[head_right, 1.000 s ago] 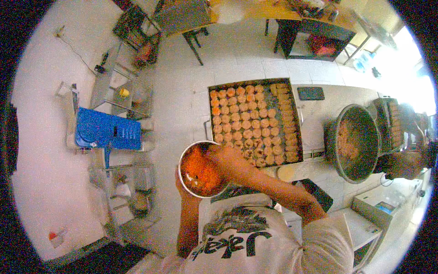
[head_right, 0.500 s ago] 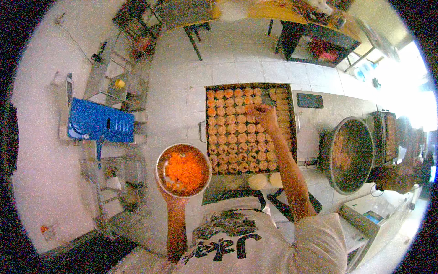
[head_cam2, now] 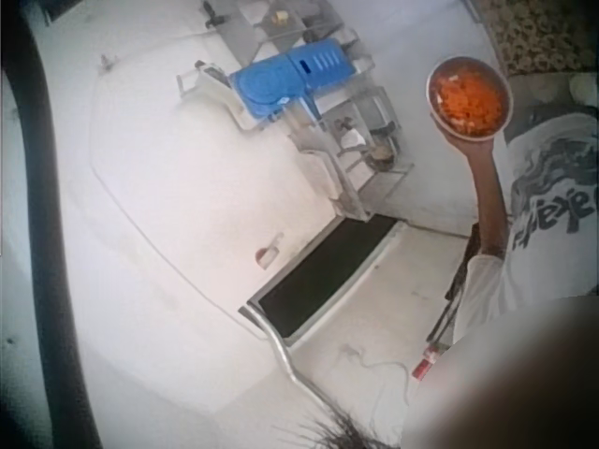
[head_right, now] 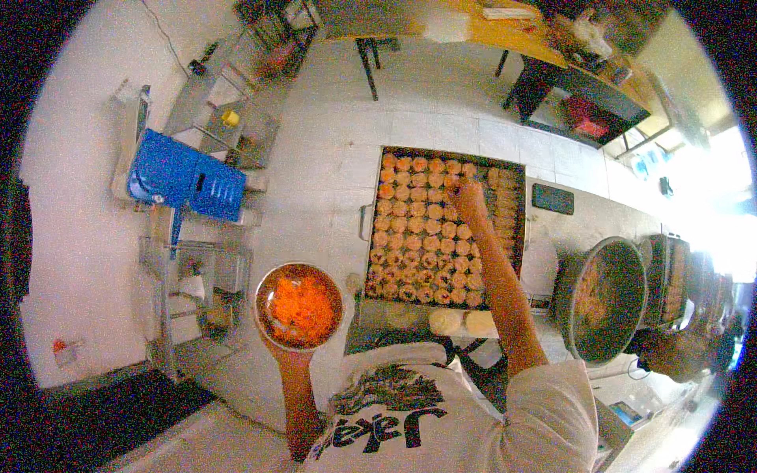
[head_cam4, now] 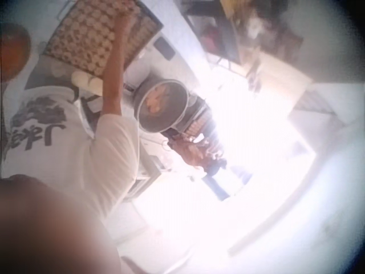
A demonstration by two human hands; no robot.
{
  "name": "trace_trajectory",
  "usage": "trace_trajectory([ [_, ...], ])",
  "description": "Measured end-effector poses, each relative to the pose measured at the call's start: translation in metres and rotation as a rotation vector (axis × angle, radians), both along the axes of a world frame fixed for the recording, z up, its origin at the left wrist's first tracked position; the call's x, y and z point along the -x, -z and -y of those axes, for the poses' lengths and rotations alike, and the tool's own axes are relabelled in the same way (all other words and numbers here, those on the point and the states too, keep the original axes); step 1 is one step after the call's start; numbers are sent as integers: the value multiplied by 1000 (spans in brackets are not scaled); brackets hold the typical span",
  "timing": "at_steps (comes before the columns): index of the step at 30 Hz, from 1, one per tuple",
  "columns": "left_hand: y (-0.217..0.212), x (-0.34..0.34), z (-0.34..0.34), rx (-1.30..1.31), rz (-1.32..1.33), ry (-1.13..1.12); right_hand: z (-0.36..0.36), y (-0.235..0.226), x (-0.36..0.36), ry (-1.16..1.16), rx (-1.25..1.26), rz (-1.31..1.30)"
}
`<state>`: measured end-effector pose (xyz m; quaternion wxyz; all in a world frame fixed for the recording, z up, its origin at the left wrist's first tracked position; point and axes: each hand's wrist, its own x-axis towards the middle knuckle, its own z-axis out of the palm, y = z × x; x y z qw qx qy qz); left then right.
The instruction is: The person assembles dumplings by placing meat filling onto dough wrappers, folding them, and arranging them on a tray. They then add toppings to the dumplings from separate bowls.
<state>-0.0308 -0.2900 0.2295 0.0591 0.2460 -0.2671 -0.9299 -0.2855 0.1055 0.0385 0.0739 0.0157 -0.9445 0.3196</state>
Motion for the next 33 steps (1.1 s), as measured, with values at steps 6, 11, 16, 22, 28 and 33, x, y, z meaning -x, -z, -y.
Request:
trace_trajectory([
  [6, -3, -10, 4, 12, -202, 45, 32, 27, 22, -100, -354, 226],
  [11, -5, -19, 5, 143, -15, -55, 36, 27, 26, 27, -370, 198],
  [16, -14, -20, -3, 535, 50, 27, 44, 13, 32, -268, -8, -27],
  [22, -21, -15, -1, 214, 19, -9, 79, 3, 38, -224, -296, 272],
  [28, -12, -19, 9, 159, 27, -82, 91, -15, 40, -261, -25, 223],
  [33, -13, -6, 10, 90, -33, -64, 106, -11, 51, -269, -156, 241],
])
